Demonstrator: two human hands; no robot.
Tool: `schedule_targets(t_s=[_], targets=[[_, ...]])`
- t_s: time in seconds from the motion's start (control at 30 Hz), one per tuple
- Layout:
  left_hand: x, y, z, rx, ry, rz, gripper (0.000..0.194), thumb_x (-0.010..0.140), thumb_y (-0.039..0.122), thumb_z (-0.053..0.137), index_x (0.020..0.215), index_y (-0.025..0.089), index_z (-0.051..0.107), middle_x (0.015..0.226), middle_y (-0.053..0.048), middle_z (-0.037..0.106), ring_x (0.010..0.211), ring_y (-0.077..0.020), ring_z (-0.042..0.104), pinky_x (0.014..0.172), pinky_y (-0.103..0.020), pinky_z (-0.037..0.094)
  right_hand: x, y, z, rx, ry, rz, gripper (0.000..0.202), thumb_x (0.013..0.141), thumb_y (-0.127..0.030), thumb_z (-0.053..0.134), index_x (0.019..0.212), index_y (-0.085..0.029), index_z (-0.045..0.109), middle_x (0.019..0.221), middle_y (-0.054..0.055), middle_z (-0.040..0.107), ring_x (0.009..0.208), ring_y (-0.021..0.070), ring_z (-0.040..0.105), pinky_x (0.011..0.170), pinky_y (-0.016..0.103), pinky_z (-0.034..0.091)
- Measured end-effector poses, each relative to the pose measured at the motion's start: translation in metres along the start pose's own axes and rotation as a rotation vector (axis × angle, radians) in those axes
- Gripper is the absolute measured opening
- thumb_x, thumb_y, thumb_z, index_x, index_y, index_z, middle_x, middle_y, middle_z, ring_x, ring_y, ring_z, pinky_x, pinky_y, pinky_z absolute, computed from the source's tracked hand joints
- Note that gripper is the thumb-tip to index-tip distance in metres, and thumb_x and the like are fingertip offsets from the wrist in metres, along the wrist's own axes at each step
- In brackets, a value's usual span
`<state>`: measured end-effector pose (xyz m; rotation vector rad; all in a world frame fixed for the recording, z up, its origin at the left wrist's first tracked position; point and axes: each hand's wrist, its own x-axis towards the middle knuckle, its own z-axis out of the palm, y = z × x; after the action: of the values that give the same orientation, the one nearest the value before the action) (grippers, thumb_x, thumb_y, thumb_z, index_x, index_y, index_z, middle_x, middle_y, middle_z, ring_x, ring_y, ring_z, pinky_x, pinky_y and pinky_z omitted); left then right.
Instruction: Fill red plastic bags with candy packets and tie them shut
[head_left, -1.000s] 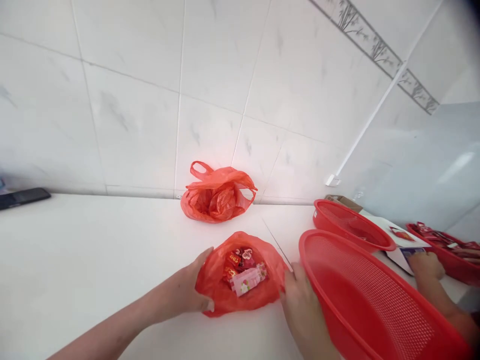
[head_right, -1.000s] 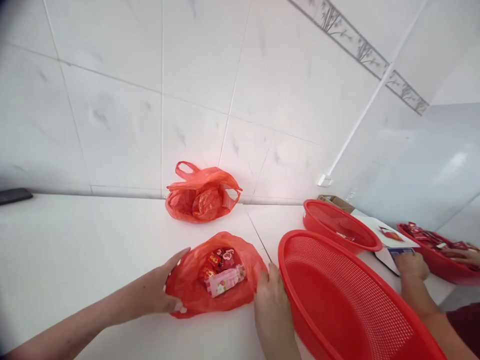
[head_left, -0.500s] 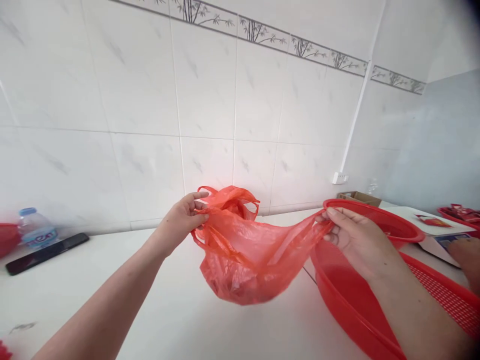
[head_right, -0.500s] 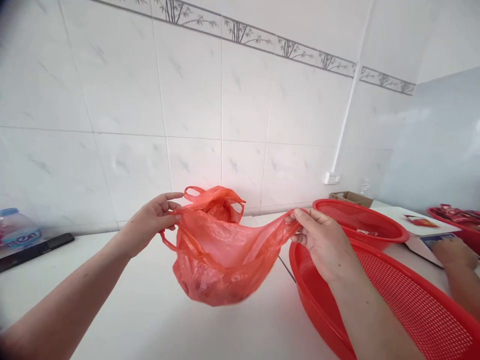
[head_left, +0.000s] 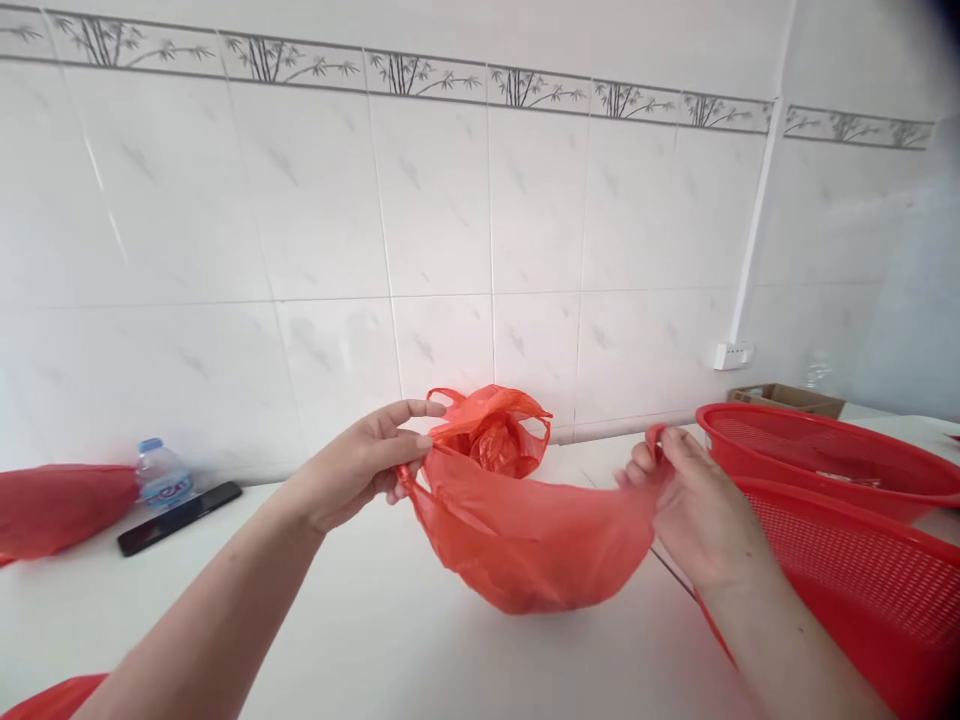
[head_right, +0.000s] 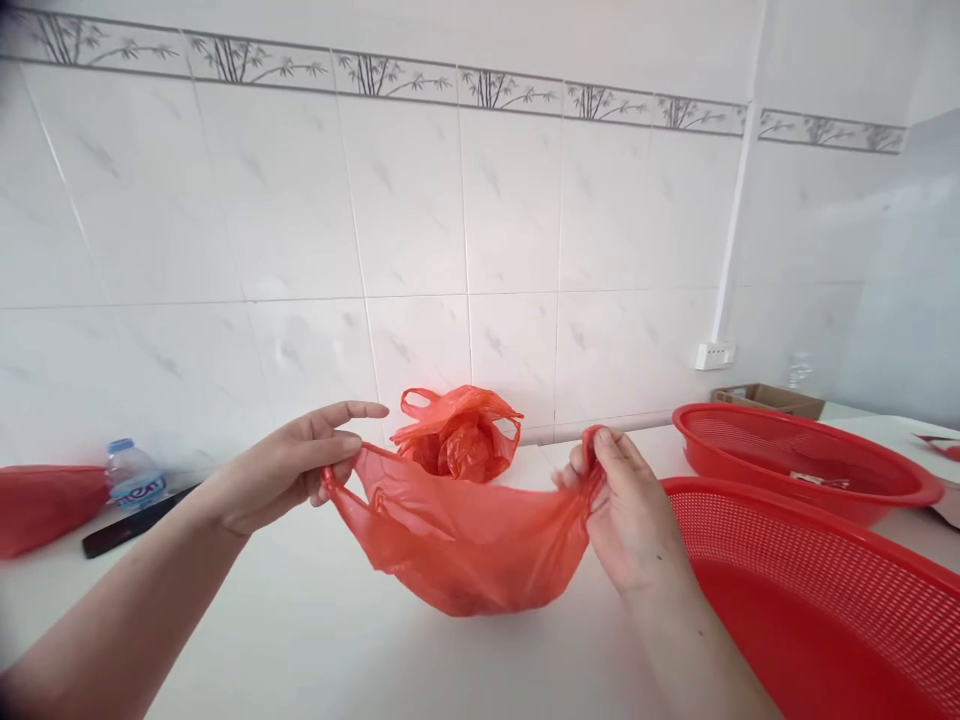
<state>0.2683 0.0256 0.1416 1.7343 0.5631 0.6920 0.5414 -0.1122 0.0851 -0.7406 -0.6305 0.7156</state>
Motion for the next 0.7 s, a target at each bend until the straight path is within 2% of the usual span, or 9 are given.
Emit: schedule_targets(t_s=[0.07, 0.13, 0.23, 0.3, 0.4, 0.47, 0.57, 0.63, 0.7], targets=[[0.001, 0.0, 0.006, -0.16, -0.026, 0.049, 0.037, 0.079, 0.03, 0.067, 0.114, 0.026, 0.055, 0.063, 0.005, 0.057, 0.046, -0.0047, 0.046, 0.046, -0.017, 0.041, -0.002, 0.006, 0.004, 0.047, -0.039, 0.04, 0.033, 0.079, -0.05, 0.06, 0.068, -0.021, 0.052, 0.048, -0.009, 0.037, 0.038, 0.0037, 0.028, 0.038, 0.017, 0.031], [0.002, -0.002, 0.015, -0.215, -0.011, 0.122, 0.033, 0.077, 0.026, 0.07, 0.107, 0.025, 0.058, 0.072, 0.004, 0.058, 0.055, -0.0064, 0.053, 0.053, -0.019, 0.047, -0.007, 0.011, 0.009, 0.017, -0.085, 0.062, 0.037, 0.083, -0.057, 0.05, 0.076, -0.021, 0.056, 0.043, -0.01, 0.03, 0.036, 0.004, 0.017, 0.035, 0.017, 0.021], [0.005, -0.004, 0.034, -0.196, -0.039, 0.224, 0.028, 0.074, 0.022, 0.073, 0.099, 0.022, 0.06, 0.078, 0.002, 0.059, 0.067, -0.0099, 0.057, 0.062, -0.023, 0.05, -0.018, 0.019, 0.021, -0.2, -0.166, 0.088, 0.041, 0.083, -0.056, 0.05, 0.107, -0.024, 0.057, 0.046, -0.009, 0.035, 0.039, 0.0051, 0.024, 0.037, 0.017, 0.02], [0.007, -0.006, 0.05, -0.188, -0.075, 0.28, 0.026, 0.073, 0.021, 0.073, 0.096, 0.021, 0.06, 0.078, 0.001, 0.058, 0.067, -0.0096, 0.055, 0.062, -0.023, 0.049, -0.028, 0.027, 0.031, -0.375, -0.334, 0.16, 0.045, 0.082, -0.05, 0.057, 0.12, -0.026, 0.05, 0.055, -0.008, 0.042, 0.045, 0.0058, 0.033, 0.042, 0.017, 0.024], [0.01, -0.01, 0.073, -0.141, -0.043, 0.345, 0.023, 0.076, 0.019, 0.069, 0.097, 0.023, 0.06, 0.079, 0.001, 0.056, 0.067, -0.0098, 0.053, 0.059, -0.022, 0.048, -0.038, 0.043, 0.047, -0.549, -0.61, 0.215, 0.024, 0.082, -0.042, 0.059, 0.093, -0.021, 0.057, 0.062, -0.006, 0.043, 0.053, 0.0062, 0.036, 0.05, 0.019, 0.03], [0.011, -0.018, 0.084, -0.003, 0.106, 0.404, 0.023, 0.079, 0.017, 0.063, 0.101, 0.025, 0.059, 0.085, 0.0, 0.056, 0.074, -0.012, 0.054, 0.063, -0.024, 0.049, -0.038, 0.055, 0.053, -0.612, -0.598, 0.18, 0.031, 0.084, -0.043, 0.055, 0.068, -0.018, 0.048, 0.059, -0.006, 0.038, 0.053, 0.006, 0.031, 0.049, 0.02, 0.027], [0.012, -0.04, 0.091, 0.352, 0.319, 0.601, 0.023, 0.08, 0.014, 0.06, 0.1, 0.025, 0.058, 0.09, -0.001, 0.057, 0.082, -0.0143, 0.055, 0.07, -0.029, 0.049, -0.029, 0.07, 0.05, -0.572, -0.461, 0.17, 0.043, 0.084, -0.052, 0.052, 0.061, -0.018, 0.039, 0.056, -0.007, 0.03, 0.051, 0.0059, 0.026, 0.048, 0.021, 0.023], [0.014, -0.06, 0.092, 0.564, 0.269, 0.737, 0.025, 0.077, 0.015, 0.066, 0.1, 0.024, 0.059, 0.089, -0.002, 0.057, 0.081, -0.015, 0.054, 0.07, -0.029, 0.049, -0.021, 0.077, 0.043, -0.497, -0.405, 0.225, 0.044, 0.082, -0.055, 0.053, 0.061, -0.018, 0.041, 0.055, -0.007, 0.03, 0.05, 0.0062, 0.028, 0.047, 0.021, 0.024], [0.017, -0.08, 0.093, 0.703, 0.144, 0.78, 0.031, 0.075, 0.017, 0.069, 0.104, 0.023, 0.06, 0.091, -0.003, 0.058, 0.081, -0.016, 0.054, 0.071, -0.03, 0.049, -0.015, 0.084, 0.034, -0.432, -0.333, 0.295, 0.042, 0.081, -0.055, 0.053, 0.063, -0.018, 0.044, 0.053, -0.007, 0.031, 0.049, 0.0063, 0.029, 0.044, 0.02, 0.023]])
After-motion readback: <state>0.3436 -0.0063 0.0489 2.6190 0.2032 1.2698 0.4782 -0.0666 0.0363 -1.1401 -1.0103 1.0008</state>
